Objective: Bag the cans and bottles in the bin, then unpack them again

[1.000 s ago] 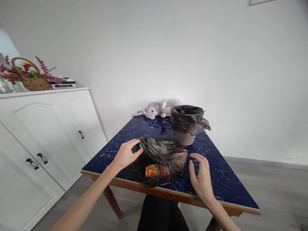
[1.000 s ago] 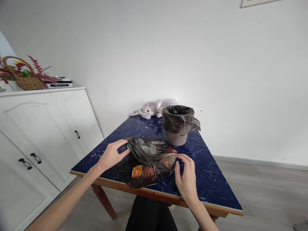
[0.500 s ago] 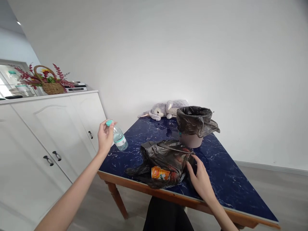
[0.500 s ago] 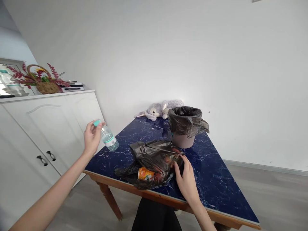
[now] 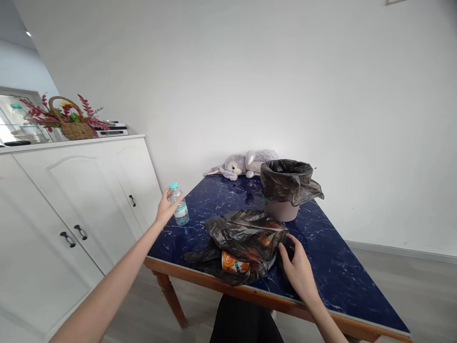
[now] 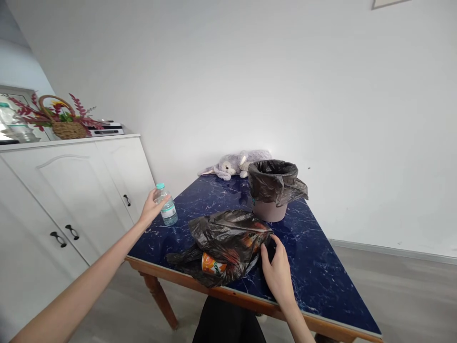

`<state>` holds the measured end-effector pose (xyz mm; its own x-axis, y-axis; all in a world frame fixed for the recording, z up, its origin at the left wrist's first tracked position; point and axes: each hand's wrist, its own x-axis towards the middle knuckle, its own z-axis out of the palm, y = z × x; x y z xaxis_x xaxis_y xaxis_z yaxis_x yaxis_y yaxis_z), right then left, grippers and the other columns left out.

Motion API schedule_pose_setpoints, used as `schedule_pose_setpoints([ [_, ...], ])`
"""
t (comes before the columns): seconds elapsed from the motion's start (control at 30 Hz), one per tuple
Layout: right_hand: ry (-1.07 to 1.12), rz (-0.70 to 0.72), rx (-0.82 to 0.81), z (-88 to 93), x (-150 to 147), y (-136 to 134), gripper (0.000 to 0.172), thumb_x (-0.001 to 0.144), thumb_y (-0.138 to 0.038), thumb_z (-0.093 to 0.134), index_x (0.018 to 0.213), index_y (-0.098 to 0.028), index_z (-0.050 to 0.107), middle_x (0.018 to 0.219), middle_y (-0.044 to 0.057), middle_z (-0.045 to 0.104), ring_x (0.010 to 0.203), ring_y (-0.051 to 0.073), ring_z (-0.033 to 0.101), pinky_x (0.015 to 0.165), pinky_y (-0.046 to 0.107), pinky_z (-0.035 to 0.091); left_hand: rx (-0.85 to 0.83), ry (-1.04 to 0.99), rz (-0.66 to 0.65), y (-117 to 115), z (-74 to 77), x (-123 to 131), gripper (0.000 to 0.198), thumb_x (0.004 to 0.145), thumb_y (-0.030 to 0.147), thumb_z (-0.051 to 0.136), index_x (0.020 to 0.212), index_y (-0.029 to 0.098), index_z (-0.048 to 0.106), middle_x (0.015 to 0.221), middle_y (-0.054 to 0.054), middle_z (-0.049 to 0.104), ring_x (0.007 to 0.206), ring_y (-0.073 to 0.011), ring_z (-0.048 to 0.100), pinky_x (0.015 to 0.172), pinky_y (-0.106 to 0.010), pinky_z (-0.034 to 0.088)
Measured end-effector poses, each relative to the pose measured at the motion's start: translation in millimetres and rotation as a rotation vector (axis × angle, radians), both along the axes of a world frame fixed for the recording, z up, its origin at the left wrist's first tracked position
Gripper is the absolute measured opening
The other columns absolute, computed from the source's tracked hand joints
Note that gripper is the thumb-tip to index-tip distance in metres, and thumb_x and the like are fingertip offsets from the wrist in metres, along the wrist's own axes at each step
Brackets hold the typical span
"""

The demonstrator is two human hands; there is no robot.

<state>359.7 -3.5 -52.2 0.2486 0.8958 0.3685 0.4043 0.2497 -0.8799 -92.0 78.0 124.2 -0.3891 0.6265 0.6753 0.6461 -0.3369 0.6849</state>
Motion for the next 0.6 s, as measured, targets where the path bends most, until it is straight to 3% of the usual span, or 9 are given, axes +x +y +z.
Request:
schedule_pose_setpoints([
  [0.07,0.009,-0.004,0.008,-1.1,-2,1,0.063,0.101,-0.061,0.052,0.15,-0.021,0.051,0.149,0.017,0.061,0.135,0.039,0.061,0.113,0.057,0.05,0.06,0.061,0.062,-31,-1.9,11,0.073,0.081,0.051,0.08,0.138,0.016,0.05,0.147,-0.022,0.054,0.144,-0.0378,0.048,0.12,-0.056,0.038],
  [0.1,0.013,-0.008,0.007,-1.5,-2,2,0.063,0.101,-0.061,0.052,0.149,-0.021,0.051,0.148,0.017,0.062,0.134,0.038,0.061,0.112,0.057,0.051,0.086,0.115,0.07,-50,-5.3,20,0.067,0.087,0.048,0.074,0.14,0.017,0.049,0.147,-0.022,0.053,0.145,-0.0374,0.046,0.121,-0.057,0.036],
  [0.17,0.016,-0.013,0.006,-1.9,-4,3,0.062,0.101,-0.061,0.052,0.148,-0.021,0.051,0.146,0.017,0.062,0.134,0.038,0.061,0.112,0.057,0.051,0.058,0.236,-0.013,-90,-16.6,41,0.039,0.095,0.042,0.066,0.127,0.021,0.059,0.13,-0.015,0.064,0.127,-0.033,0.06,0.114,-0.052,0.046],
  [0.2,0.017,-0.013,0.009,-2.1,-4,3,0.062,0.101,-0.061,0.052,0.148,-0.021,0.051,0.146,0.017,0.062,0.134,0.038,0.061,0.113,0.057,0.05,-0.022,0.337,-0.14,-108,-23.6,53,0.023,0.098,0.039,0.063,0.116,0.024,0.066,0.117,-0.01,0.071,0.113,-0.0293,0.068,0.106,-0.046,0.053],
  [0.23,0.018,-0.011,0.011,-2.1,-4,3,0.061,0.101,-0.06,0.052,0.148,-0.02,0.051,0.147,0.017,0.062,0.135,0.039,0.061,0.113,0.058,0.05,-0.178,0.53,-0.352,-124,-30.7,65,0.022,0.104,0.034,0.055,0.12,0.027,0.068,0.12,-0.01,0.072,0.113,-0.0275,0.069,0.106,-0.044,0.054],
  [0.3,0.015,-0.005,0.006,-1.9,-4,3,0.061,0.102,-0.061,0.051,0.148,-0.02,0.05,0.147,0.018,0.061,0.135,0.039,0.06,0.113,0.058,0.05,-0.378,0.744,-0.569,-141,-43.1,89,0.035,0.109,0.028,0.046,0.14,0.031,0.062,0.137,-0.01,0.069,0.127,-0.0271,0.065,0.11,-0.042,0.053],
  [0.37,0.011,0.0,-0.004,-1.7,-3,3,0.061,0.102,-0.061,0.051,0.148,-0.021,0.049,0.147,0.018,0.061,0.135,0.039,0.061,0.112,0.058,0.051,-0.443,0.849,-0.627,-137,-51.2,107,0.048,0.109,0.022,0.039,0.155,0.032,0.05,0.152,-0.011,0.061,0.14,-0.0283,0.058,0.115,-0.044,0.051],
  [0.43,0.003,-0.002,-0.002,-1.4,-3,2,0.06,0.102,-0.06,0.051,0.148,-0.021,0.049,0.147,0.017,0.061,0.135,0.039,0.061,0.112,0.059,0.051,-0.402,0.921,-0.629,-116,-55.3,121,0.054,0.107,0.017,0.037,0.158,0.03,0.048,0.154,-0.012,0.06,0.145,-0.0306,0.054,0.119,-0.05,0.048],
  [0.6,-0.015,-0.003,0.017,-0.9,-3,2,0.058,0.103,-0.058,0.05,0.148,-0.02,0.049,0.147,0.018,0.061,0.136,0.039,0.059,0.113,0.059,0.05,-0.264,0.888,-0.587,-51,-56.0,143,0.047,0.097,0.021,0.055,0.142,0.028,0.067,0.134,-0.011,0.075,0.127,-0.0324,0.069,0.11,-0.051,0.055],
])
